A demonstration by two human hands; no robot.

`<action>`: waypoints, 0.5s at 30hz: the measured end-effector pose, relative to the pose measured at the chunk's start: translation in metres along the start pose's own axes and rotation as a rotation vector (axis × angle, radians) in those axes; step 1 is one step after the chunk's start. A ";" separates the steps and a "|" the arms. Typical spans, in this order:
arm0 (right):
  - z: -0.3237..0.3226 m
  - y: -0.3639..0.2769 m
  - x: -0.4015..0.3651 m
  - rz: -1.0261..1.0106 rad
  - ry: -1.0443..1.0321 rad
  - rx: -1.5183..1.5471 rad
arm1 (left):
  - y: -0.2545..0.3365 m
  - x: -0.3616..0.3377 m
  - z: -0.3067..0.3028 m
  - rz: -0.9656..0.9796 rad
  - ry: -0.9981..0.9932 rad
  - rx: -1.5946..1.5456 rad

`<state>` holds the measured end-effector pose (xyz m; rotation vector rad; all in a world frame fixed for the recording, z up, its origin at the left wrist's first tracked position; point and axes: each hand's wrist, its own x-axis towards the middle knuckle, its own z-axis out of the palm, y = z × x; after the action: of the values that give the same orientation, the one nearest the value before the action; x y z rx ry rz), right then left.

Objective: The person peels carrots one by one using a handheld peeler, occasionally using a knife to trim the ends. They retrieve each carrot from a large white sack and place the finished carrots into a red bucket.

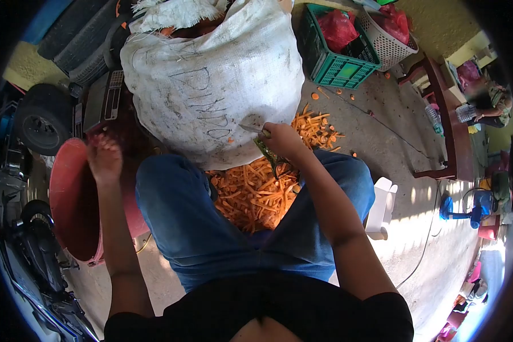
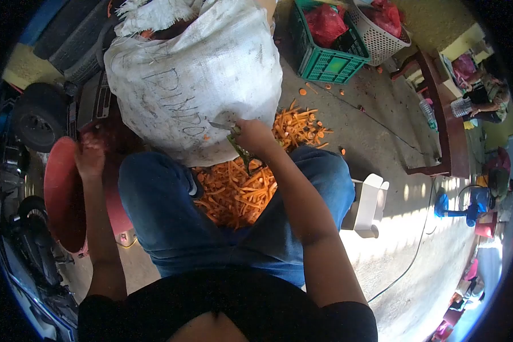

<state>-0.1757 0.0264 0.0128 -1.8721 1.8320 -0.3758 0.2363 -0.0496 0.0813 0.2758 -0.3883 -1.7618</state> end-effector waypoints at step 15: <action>-0.002 -0.006 -0.006 0.002 -0.071 -0.009 | -0.164 0.038 0.063 0.429 -0.330 1.300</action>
<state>-0.1721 0.0322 0.0189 -1.8649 1.7917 -0.2972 0.0565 -0.0480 0.0732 0.7382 -1.6812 -0.9087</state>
